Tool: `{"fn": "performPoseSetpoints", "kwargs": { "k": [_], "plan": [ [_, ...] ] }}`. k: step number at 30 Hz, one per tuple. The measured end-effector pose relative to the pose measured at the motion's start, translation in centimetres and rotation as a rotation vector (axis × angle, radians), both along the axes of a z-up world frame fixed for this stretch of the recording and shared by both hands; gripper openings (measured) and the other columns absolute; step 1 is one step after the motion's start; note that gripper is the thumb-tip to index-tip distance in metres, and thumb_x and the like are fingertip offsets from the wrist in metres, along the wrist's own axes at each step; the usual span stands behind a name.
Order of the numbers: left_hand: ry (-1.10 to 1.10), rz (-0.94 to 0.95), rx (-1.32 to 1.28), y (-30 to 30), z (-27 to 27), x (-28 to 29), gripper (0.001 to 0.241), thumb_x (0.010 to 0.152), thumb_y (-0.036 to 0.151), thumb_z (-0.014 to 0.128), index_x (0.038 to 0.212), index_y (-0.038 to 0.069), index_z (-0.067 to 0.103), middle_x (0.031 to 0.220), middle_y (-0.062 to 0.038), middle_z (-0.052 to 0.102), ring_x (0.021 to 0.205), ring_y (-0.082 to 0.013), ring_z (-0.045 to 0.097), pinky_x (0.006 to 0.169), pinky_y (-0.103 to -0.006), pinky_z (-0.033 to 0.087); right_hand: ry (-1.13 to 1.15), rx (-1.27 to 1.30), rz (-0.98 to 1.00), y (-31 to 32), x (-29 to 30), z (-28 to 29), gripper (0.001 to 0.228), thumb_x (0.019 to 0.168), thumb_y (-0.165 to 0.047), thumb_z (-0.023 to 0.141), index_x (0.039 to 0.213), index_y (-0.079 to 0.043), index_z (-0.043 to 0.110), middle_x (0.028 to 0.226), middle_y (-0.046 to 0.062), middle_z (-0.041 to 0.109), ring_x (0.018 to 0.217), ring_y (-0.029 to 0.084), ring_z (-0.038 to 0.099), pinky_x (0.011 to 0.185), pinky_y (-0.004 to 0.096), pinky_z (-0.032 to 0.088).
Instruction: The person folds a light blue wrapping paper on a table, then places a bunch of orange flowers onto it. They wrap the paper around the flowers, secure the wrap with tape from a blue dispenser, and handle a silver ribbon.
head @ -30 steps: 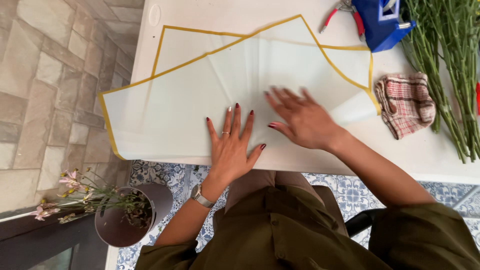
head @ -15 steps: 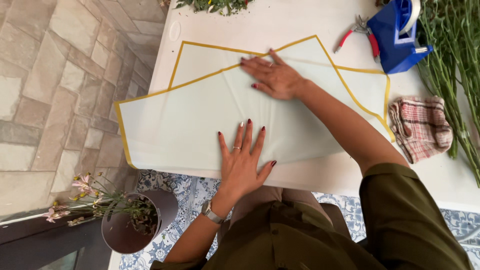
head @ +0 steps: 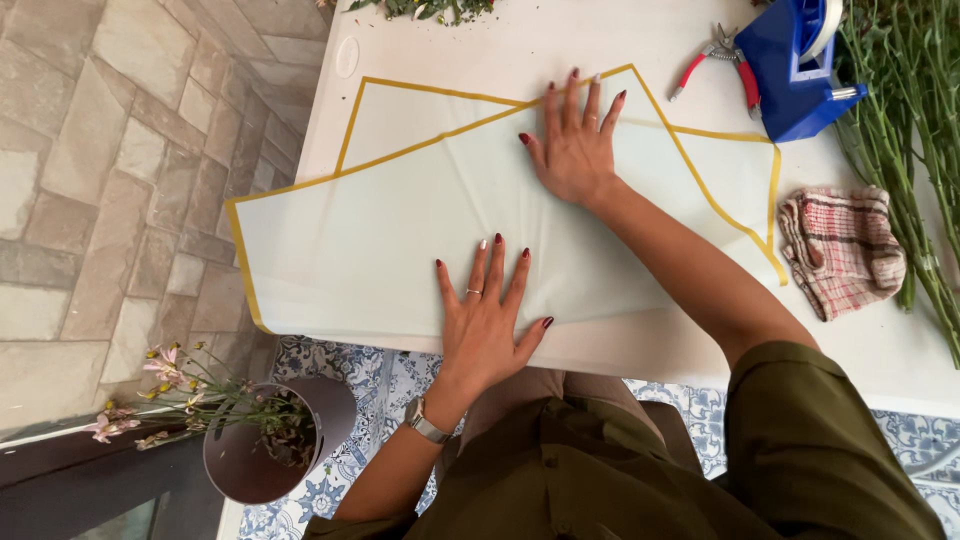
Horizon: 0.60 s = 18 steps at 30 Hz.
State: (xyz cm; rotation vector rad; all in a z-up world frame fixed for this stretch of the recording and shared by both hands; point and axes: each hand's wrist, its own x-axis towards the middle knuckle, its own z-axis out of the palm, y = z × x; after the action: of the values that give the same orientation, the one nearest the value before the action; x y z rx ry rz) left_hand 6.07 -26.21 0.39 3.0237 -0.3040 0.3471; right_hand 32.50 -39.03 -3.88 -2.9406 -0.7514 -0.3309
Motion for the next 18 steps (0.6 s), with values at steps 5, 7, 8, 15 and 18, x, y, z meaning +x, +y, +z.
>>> {"fn": "performPoseSetpoints", "kwargs": {
  "k": [5, 7, 8, 15, 18],
  "plan": [
    [0.087, -0.050, -0.203, 0.1, -0.7, 0.2, 0.082, 0.094, 0.058, 0.051, 0.160, 0.013, 0.034, 0.166, -0.026, 0.028, 0.157, -0.0408, 0.017, 0.112, -0.0818, -0.001, -0.048, 0.119, 0.738, -0.9, -5.8, 1.6, 0.058, 0.109, -0.044, 0.032, 0.162, -0.021, 0.037, 0.165, 0.012, 0.041, 0.148, 0.040, 0.040, 0.115, 0.075, 0.007],
    [0.095, -0.049, -0.201, 0.0, -0.6, 0.1, 0.080, 0.094, 0.058, 0.051, 0.159, 0.013, 0.038, 0.165, -0.026, 0.029, 0.157, -0.0408, 0.017, 0.112, -0.0819, -0.001, 0.045, 0.142, 0.858, -1.8, -5.8, 1.0, 0.053, 0.111, -0.043, 0.027, 0.161, -0.030, 0.041, 0.167, 0.004, 0.038, 0.150, 0.032, 0.040, 0.118, 0.071, 0.002],
    [0.104, -0.046, -0.215, 0.0, -0.3, 0.0, 0.081, 0.094, 0.057, 0.053, 0.160, 0.013, 0.036, 0.166, -0.026, 0.029, 0.157, -0.0413, 0.019, 0.112, -0.0821, -0.001, 0.033, 0.086, 0.636, -2.4, -4.4, -0.1, 0.061, 0.110, -0.049, 0.030, 0.163, -0.021, 0.035, 0.166, 0.012, 0.038, 0.151, 0.035, 0.039, 0.114, 0.078, 0.008],
    [0.122, -0.040, -0.211, -0.1, 0.0, -0.3, 0.081, 0.095, 0.057, 0.053, 0.161, 0.014, 0.034, 0.167, -0.026, 0.027, 0.157, -0.0410, 0.020, 0.112, -0.0816, 0.001, 0.063, -0.011, 0.269, -5.0, -10.8, 2.9, 0.071, 0.110, -0.049, 0.030, 0.168, -0.010, 0.015, 0.172, 0.016, 0.024, 0.155, 0.044, 0.027, 0.117, 0.079, 0.005],
    [0.119, -0.037, -0.190, -0.1, 0.1, -0.2, 0.080, 0.095, 0.057, 0.052, 0.160, 0.014, 0.036, 0.167, -0.025, 0.027, 0.157, -0.0404, 0.020, 0.112, -0.0818, 0.001, 0.176, -0.022, 0.289, -5.7, -17.2, 2.9, 0.069, 0.108, -0.052, 0.027, 0.168, -0.018, 0.017, 0.171, 0.007, 0.026, 0.155, 0.036, 0.028, 0.118, 0.074, 0.012]
  ]
}}
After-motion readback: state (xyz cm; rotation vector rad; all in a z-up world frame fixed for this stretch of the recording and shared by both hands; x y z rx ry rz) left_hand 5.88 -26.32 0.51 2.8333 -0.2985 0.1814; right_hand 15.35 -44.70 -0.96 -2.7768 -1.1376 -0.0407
